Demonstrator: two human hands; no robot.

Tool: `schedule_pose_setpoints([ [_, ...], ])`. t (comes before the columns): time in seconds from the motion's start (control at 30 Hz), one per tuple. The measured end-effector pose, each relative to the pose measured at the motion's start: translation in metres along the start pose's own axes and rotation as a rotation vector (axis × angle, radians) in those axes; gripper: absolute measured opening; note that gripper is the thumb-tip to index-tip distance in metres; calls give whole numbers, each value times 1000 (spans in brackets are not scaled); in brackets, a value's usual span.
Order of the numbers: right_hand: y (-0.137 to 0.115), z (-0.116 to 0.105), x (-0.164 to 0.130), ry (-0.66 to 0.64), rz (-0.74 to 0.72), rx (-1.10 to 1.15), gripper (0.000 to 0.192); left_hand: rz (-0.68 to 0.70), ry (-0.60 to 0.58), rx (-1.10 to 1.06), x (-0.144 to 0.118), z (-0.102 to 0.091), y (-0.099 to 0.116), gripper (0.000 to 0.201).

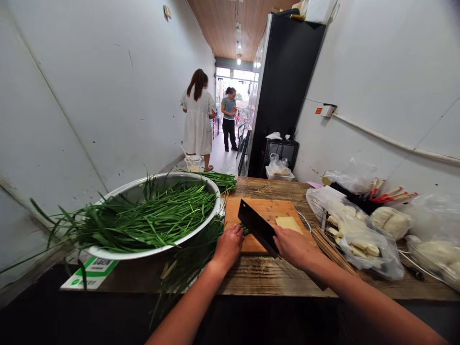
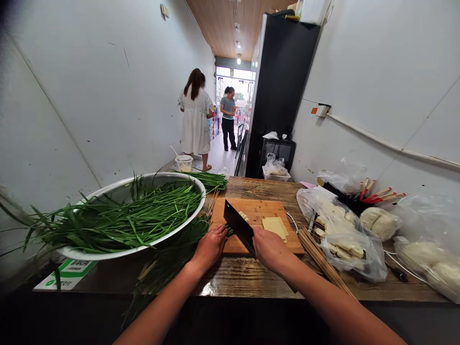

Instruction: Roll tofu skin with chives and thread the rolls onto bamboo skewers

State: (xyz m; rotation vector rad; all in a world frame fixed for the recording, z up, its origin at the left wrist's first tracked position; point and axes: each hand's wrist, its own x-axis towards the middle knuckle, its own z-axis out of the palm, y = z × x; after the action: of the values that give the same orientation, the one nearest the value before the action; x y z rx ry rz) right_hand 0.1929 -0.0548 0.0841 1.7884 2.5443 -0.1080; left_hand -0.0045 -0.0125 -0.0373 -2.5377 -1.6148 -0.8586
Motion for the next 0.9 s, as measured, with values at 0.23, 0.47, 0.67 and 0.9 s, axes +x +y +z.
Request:
schedule_pose_setpoints([
  [0.23,-1,-1,5,-19,-53,1,27,14,-14,26,0,3,-3,29],
  [0.47,-16,-12,19,-107,-50,37,25,21,27,-60,1,18,-11,30],
  [0.67,3,-10,-10,-88,-92,25,25,-58,53,-77,0,19,-9,28],
  [0.9,39,5,-78,-96,-3,29,25,-78,72,-91,1,4,-20,28],
])
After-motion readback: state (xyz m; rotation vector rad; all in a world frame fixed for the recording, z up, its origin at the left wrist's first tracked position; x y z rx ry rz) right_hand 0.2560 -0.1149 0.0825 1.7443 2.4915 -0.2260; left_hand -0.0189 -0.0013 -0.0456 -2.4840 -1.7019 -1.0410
